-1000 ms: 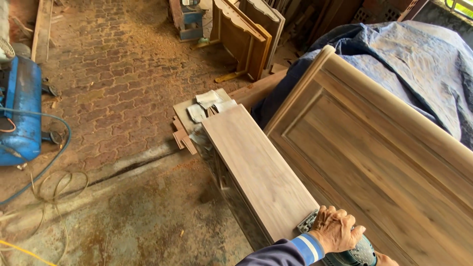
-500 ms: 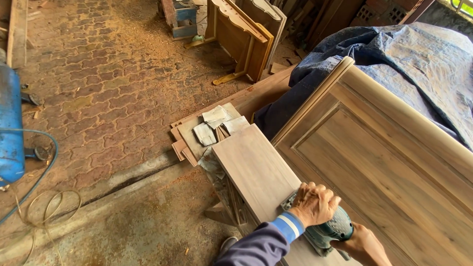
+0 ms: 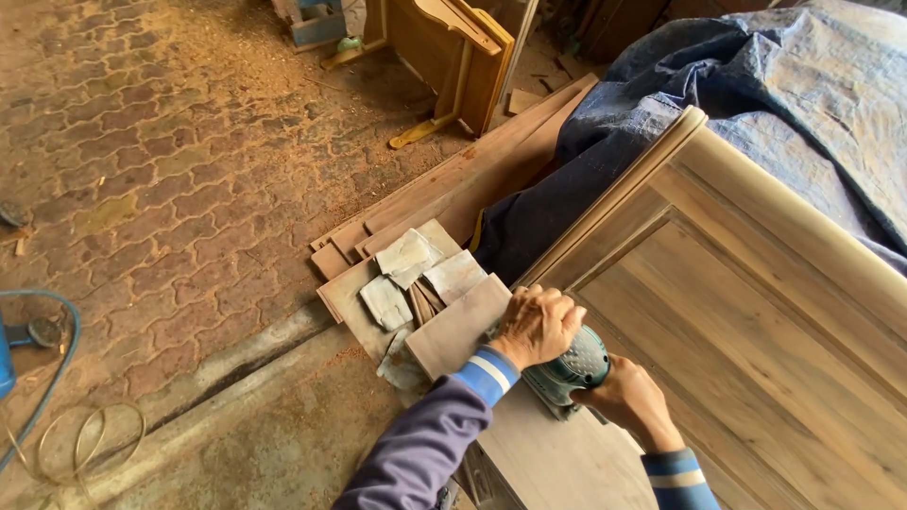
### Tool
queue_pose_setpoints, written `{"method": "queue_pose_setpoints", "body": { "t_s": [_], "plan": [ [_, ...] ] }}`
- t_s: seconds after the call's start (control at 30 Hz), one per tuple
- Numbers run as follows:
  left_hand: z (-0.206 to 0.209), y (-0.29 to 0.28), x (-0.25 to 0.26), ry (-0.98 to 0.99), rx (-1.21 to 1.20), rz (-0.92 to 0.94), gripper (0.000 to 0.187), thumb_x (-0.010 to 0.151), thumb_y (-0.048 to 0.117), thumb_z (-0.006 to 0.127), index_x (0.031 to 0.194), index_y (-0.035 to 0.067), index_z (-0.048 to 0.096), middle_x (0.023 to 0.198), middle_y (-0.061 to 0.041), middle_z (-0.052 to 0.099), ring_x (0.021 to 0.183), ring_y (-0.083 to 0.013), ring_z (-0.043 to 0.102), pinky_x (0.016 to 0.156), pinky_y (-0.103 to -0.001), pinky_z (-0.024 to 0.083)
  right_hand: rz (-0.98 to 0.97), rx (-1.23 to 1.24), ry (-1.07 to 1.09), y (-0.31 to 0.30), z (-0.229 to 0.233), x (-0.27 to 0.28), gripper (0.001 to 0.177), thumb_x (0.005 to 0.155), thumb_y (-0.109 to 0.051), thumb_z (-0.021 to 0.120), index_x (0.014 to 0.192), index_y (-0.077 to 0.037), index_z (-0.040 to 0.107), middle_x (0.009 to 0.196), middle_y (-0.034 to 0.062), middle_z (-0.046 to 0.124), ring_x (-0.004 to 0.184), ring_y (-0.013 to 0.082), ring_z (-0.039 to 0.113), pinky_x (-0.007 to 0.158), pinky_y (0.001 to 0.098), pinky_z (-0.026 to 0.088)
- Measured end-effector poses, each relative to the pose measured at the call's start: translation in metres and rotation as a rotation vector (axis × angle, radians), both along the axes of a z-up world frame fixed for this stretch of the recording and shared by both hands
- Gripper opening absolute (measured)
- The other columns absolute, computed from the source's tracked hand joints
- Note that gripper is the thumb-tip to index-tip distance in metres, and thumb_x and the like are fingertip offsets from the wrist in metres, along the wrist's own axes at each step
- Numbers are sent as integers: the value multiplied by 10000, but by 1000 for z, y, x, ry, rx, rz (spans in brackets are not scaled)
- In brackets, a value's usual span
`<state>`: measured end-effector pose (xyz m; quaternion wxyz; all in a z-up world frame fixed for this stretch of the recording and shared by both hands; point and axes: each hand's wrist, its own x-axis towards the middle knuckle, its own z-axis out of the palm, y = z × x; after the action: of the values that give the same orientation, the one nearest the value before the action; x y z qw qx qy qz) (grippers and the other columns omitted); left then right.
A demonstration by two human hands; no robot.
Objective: Use an orbital sander to smooth the surface of a long wooden plank.
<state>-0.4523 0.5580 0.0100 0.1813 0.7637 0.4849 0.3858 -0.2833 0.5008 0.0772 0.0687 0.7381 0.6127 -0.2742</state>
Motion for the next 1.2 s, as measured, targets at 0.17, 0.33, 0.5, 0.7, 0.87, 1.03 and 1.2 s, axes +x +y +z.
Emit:
{"method": "queue_pose_setpoints", "body": {
  "t_s": [0.17,0.33,0.5,0.7,0.87,1.03,1.2],
  "plan": [
    [3,40,-48,-14,28,-48,402,1020,341,501,742,97,659,730,-127,666,697,-297,616,708,-492,450,-49,-60,-14,36,0,-45,500,632,-364,853,1062,-135,739,802,99,810,693,252,794,754,365,631],
    [15,74,-93,-51,136,-16,339,967,289,595,704,84,653,750,-108,671,730,-330,617,700,-492,452,-2,70,-24,68,11,-94,504,602,-354,890,998,-76,749,847,129,779,792,268,742,766,404,594],
    [15,102,-127,-43,121,-47,325,968,280,609,706,92,650,749,-98,663,731,-320,613,707,-483,458,-39,22,-16,93,17,-134,470,607,-347,862,987,-93,753,816,130,778,771,275,751,762,402,597],
    [11,118,-153,-49,102,-70,314,975,281,606,721,99,642,734,-78,641,716,-297,596,703,-468,457,-44,18,-7,107,14,-157,453,588,-341,855,957,-94,765,777,108,774,723,267,745,733,393,601],
    [10,119,-152,-45,95,-87,320,978,281,607,714,102,636,721,-72,628,699,-285,584,688,-458,452,-45,47,-24,104,10,-157,506,580,-360,874,999,-105,751,802,102,769,738,257,735,736,394,596],
    [13,112,-132,-48,120,-110,329,967,285,609,697,99,635,724,-74,633,702,-286,583,676,-460,448,-100,10,-18,90,9,-143,454,611,-334,854,989,-101,758,813,112,778,756,252,748,750,388,599],
    [14,87,-87,-45,91,-177,357,978,295,581,699,83,650,717,-105,647,670,-283,588,646,-462,454,-173,-1,2,55,8,-101,423,639,-305,872,958,-63,738,771,121,772,712,250,749,722,380,600]
  ]
}}
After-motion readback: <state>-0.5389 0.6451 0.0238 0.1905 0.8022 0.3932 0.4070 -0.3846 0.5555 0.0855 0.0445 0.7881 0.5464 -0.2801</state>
